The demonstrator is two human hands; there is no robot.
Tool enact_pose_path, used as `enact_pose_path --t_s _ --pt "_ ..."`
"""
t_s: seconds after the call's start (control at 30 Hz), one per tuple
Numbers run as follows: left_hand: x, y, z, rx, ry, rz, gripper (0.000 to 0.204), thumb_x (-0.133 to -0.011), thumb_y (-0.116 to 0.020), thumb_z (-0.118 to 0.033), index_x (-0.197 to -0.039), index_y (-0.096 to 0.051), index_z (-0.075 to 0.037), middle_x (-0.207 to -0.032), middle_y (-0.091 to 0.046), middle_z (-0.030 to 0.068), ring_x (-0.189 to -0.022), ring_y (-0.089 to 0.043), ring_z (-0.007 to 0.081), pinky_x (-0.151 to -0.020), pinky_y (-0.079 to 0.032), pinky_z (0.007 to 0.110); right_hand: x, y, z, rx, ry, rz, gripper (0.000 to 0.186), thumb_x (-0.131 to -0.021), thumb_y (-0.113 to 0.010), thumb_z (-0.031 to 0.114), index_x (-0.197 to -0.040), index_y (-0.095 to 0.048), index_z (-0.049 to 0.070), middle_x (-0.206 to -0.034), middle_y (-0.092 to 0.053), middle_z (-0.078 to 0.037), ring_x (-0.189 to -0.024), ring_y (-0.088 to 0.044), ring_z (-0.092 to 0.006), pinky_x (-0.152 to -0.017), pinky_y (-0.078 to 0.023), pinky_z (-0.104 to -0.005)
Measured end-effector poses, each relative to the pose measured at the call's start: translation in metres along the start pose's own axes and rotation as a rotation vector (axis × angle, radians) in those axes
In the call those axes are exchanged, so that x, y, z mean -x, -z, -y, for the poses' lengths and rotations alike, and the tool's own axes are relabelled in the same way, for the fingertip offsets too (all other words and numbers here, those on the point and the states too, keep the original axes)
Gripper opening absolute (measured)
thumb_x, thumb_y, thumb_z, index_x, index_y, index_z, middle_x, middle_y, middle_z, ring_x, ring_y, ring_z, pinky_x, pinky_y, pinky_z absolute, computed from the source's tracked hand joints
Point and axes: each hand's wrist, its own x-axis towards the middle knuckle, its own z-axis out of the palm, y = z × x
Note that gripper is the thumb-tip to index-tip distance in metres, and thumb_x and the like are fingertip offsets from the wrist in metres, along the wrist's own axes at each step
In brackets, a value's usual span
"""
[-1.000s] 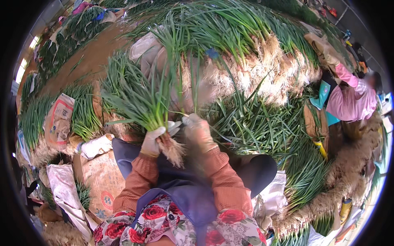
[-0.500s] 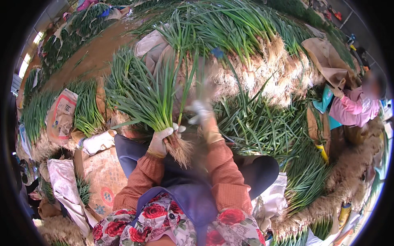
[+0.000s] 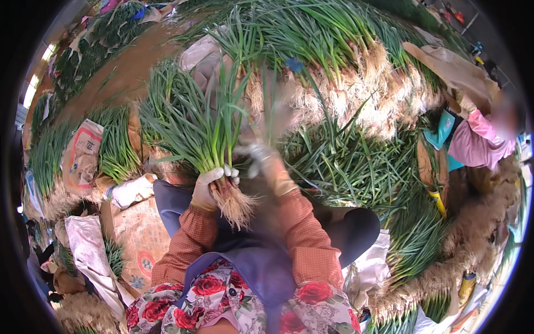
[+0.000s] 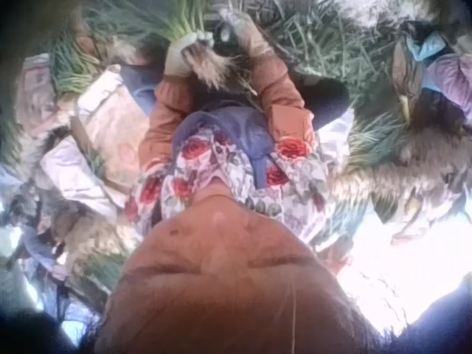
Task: The person sits among large piles of green onions and repeatedly trims the root ends and lower stalks by hand. They gather bunches, remove unwanted parts, and place trimmed onions aside while continuing the process.
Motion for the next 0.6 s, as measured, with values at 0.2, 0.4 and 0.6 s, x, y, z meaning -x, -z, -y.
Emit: enact_pose_path --t_s 0.2,0.4,0.6 --pt "0.005 0.001 -0.011 -0.080 0.102 -0.009 0.022 -0.081 -0.062 -0.011 -0.096 -0.063 0.005 -0.090 -0.067 0.0157 -0.081 -0.065 0.0236 -0.076 -0.054 0.036 0.018 -0.009 -0.014 0.491 0.148 0.357 0.023 -0.096 -0.055 0.026 -0.082 -0.061 0.010 -0.073 -0.060 0.000 -0.065 -0.058 -0.0132 -0.059 -0.048 -0.0285" --pt "0.004 0.016 0.012 -0.097 0.137 -0.138 0.029 -0.085 -0.058 -0.007 -0.111 -0.059 0.006 -0.103 -0.065 0.0178 -0.088 -0.065 0.0274 -0.073 -0.055 0.037 0.005 0.023 -0.027 1.593 0.272 0.197 0.023 -0.092 -0.054 0.024 -0.076 -0.061 0.007 -0.066 -0.063 -0.011 -0.063 -0.064 -0.0321 -0.059 -0.052 -0.0401" --pt "0.011 0.007 0.001 0.123 0.177 -0.006 0.048 -0.089 -0.056 -0.008 -0.134 -0.044 -0.002 -0.123 -0.060 0.0166 -0.098 -0.064 0.0264 -0.076 -0.054 0.037 0.039 0.129 -0.065 1.639 -0.404 0.801 0.029 -0.090 -0.060 0.028 -0.109 -0.064 0.007 -0.094 -0.070 -0.014 -0.087 -0.067 -0.0359 -0.078 -0.053 -0.0431"
